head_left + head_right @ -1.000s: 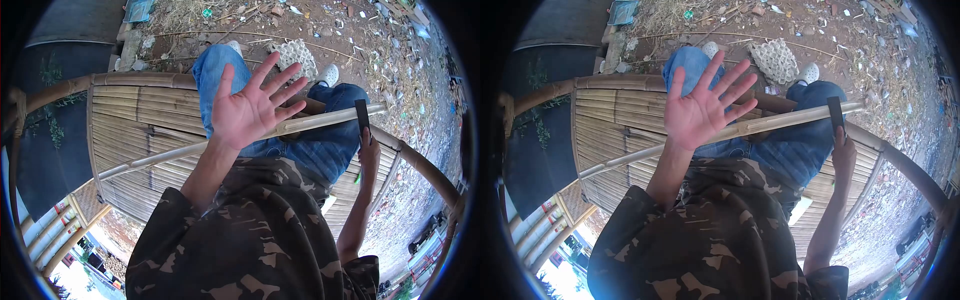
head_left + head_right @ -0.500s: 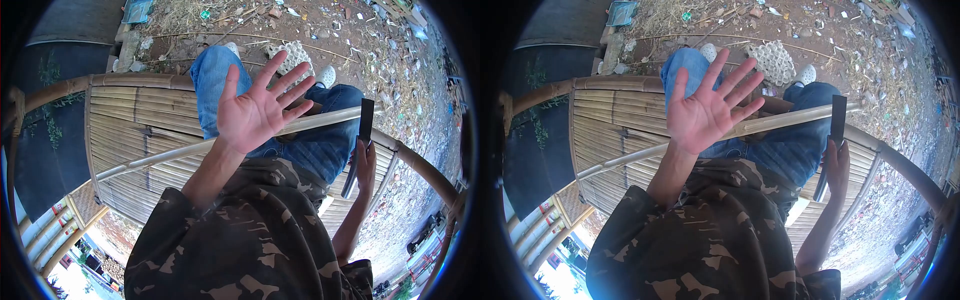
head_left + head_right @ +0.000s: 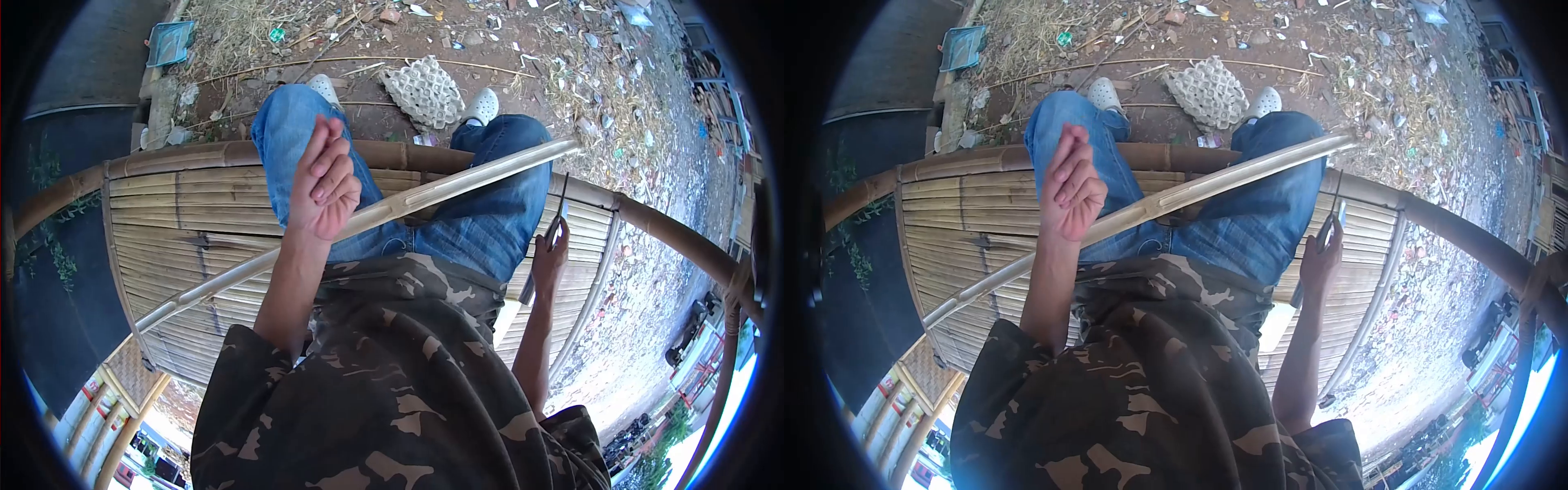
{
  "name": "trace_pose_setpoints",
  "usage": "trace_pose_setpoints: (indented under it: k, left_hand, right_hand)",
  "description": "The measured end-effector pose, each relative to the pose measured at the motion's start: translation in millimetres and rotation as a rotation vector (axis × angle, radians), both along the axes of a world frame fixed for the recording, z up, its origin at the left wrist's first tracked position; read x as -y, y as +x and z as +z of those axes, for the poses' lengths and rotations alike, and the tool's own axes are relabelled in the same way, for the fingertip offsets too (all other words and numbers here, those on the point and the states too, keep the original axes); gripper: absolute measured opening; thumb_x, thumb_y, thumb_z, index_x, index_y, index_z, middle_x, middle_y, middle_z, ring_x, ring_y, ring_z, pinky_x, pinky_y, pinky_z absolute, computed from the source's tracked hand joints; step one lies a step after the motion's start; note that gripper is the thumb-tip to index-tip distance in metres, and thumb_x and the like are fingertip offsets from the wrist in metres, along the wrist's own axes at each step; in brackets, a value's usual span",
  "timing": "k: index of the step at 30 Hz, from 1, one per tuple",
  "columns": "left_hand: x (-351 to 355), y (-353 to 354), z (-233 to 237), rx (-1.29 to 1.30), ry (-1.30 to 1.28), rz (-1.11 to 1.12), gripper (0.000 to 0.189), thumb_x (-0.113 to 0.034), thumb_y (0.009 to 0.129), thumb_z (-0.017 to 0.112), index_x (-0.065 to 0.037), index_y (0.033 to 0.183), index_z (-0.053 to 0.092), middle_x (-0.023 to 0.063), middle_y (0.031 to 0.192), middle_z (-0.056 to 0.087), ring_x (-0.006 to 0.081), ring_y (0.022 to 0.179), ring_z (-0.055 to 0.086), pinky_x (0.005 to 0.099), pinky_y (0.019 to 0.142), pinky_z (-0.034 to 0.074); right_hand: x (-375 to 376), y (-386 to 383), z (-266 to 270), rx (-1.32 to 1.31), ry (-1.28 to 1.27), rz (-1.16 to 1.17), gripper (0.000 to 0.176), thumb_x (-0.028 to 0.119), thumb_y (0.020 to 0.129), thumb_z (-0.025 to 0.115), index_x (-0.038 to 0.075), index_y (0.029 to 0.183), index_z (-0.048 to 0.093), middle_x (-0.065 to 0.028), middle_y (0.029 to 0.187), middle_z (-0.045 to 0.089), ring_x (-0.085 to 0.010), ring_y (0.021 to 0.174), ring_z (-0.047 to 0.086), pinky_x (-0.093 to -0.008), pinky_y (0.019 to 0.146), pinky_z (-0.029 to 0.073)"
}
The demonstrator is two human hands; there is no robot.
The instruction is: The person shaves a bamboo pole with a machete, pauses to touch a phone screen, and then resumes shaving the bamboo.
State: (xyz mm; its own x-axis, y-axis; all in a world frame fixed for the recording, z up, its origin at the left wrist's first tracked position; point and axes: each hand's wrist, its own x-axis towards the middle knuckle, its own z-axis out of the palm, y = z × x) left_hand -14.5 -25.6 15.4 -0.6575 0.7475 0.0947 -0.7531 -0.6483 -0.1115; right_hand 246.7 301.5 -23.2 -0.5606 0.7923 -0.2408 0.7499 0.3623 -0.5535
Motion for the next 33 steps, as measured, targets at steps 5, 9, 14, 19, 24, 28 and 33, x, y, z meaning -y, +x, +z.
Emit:
trace_pose_setpoints:
  k: [5,9,14,19,24,28,33]
  left_hand:
    - [-18,6,58,0.031,-1.229,0.414,0.027,-0.027,0.102,0.048,-0.009,0.083,0.053,-0.0057,0.059,0.039,0.0034,0.044,0.029,0.0188,0.041,0.022]
    - [17,22,42,-0.529,-1.575,0.303,0.028,-0.028,0.1,0.055,-0.008,0.08,0.051,-0.0016,0.07,0.049,0.0019,0.05,0.031,0.0203,0.048,0.029]
    - [4,38,29,-0.8,-1.501,0.292,0.02,-0.024,0.096,0.061,-0.005,0.092,0.056,0.0055,0.093,0.059,0.0087,0.075,0.053,0.0258,0.068,0.044]
    - [-21,53,41,-1.499,-1.818,0.073,0.042,-0.028,0.086,0.07,-0.003,0.117,0.058,0.0123,0.117,0.06,0.0275,0.116,0.053,0.0382,0.097,0.04]
    - [-3,69,31,-1.781,-1.989,0.035,0.041,-0.022,0.079,0.075,-0.001,0.112,0.061,0.0114,0.111,0.06,0.0289,0.11,0.053,0.043,0.092,0.041]
    - [7,70,22,-1.819,-1.971,0.035,0.037,-0.021,0.078,0.076,-0.003,0.106,0.062,0.0084,0.104,0.063,0.0273,0.105,0.055,0.0431,0.091,0.041]
    - [-3,67,6,-1.819,-1.945,0.248,0.032,-0.021,0.079,0.075,-0.005,0.103,0.06,0.0073,0.093,0.066,0.0274,0.086,0.064,0.0412,0.082,0.047]
  right_hand:
    - [8,-6,-16,0.02,0.067,-0.021,0.057,0.005,0.081,0.066,0.003,0.134,0.048,-0.0228,0.115,0.06,-0.0348,0.106,0.059,-0.0412,0.089,0.046]
    - [5,-3,-14,-0.038,0.027,-0.154,0.06,0.009,0.081,0.07,-0.001,0.135,0.046,-0.0188,0.105,0.055,-0.0336,0.096,0.057,-0.0446,0.084,0.045]
    - [45,-49,73,-0.217,-0.045,-0.151,0.069,0.008,0.078,0.072,0.0,0.137,0.036,-0.0192,0.111,0.055,-0.0227,0.068,0.064,-0.0348,0.056,0.049]
    - [93,-100,101,-0.137,-0.192,0.268,0.051,0.012,0.076,0.069,-0.003,0.118,0.045,-0.0206,0.075,0.062,-0.0338,0.069,0.065,-0.042,0.062,0.049]
    - [114,-110,88,-0.08,-0.299,0.448,0.042,0.016,0.076,0.068,-0.005,0.107,0.049,-0.0281,0.078,0.063,-0.0466,0.078,0.062,-0.0477,0.066,0.049]
    - [121,-105,82,-0.043,-0.202,0.625,0.039,0.02,0.074,0.069,-0.003,0.101,0.052,-0.0272,0.078,0.062,-0.0462,0.077,0.061,-0.0506,0.07,0.048]
    - [127,-105,84,0.158,-0.299,0.708,0.039,0.021,0.074,0.068,-0.001,0.101,0.052,-0.0262,0.082,0.063,-0.0473,0.082,0.059,-0.0521,0.074,0.046]
